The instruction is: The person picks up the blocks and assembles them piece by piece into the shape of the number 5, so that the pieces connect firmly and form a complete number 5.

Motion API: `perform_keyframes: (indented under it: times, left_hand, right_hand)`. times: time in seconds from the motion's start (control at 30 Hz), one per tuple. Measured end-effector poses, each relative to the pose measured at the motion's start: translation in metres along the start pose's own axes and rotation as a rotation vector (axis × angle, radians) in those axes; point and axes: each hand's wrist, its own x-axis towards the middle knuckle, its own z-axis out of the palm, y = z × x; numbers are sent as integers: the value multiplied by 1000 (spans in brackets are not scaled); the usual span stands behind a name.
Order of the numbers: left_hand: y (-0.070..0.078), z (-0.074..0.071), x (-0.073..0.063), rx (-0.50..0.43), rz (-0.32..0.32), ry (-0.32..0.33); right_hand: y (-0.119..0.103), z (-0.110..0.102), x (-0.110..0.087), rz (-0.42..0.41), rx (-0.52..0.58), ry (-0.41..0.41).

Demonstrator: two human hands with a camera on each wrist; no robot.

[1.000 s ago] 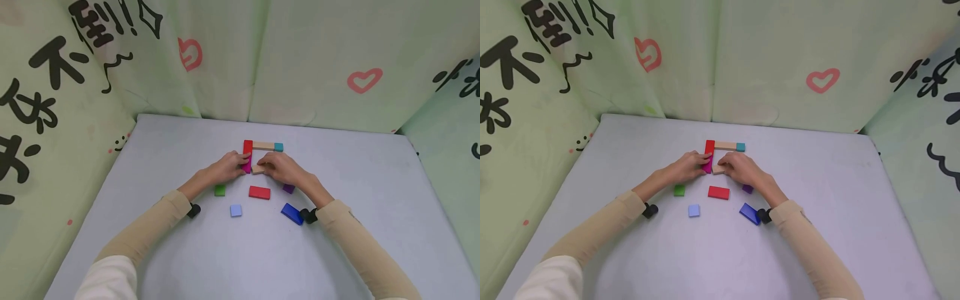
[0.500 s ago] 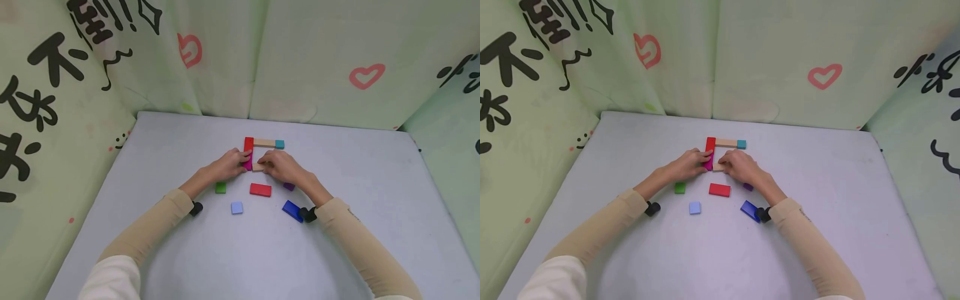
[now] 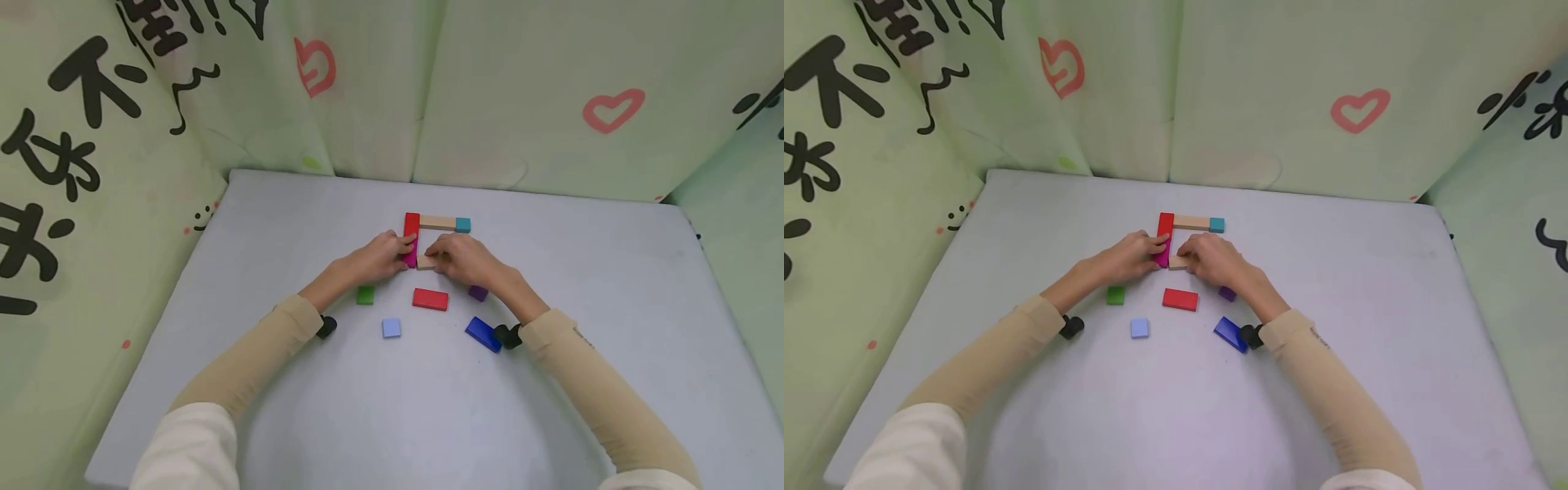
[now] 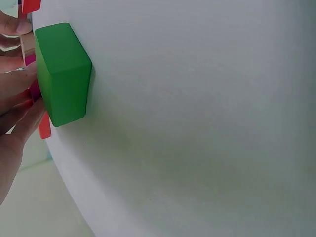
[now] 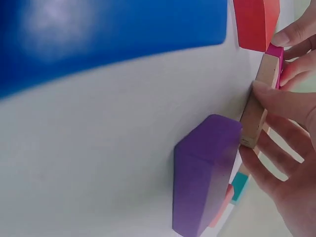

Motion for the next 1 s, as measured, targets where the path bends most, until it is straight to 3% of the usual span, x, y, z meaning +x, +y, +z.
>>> perform_keyframes:
  times: [0.13,0.47,0.77,1.0]
  left_hand:
    - [0,-1,-1,3,-9,-6]
    - [0,-1,0,-2,8,9]
    - [0,-5,2,-7,-11,-1]
    - [-1,-1,2,-28,-7,2]
  right_hand:
    - [-1,-2,2,-11,-2,-24]
    - [2,-20,-7,93,11,-31]
    - [17,-38,-22,145,12,-3]
    - [30,-39,-35,214,39,-4]
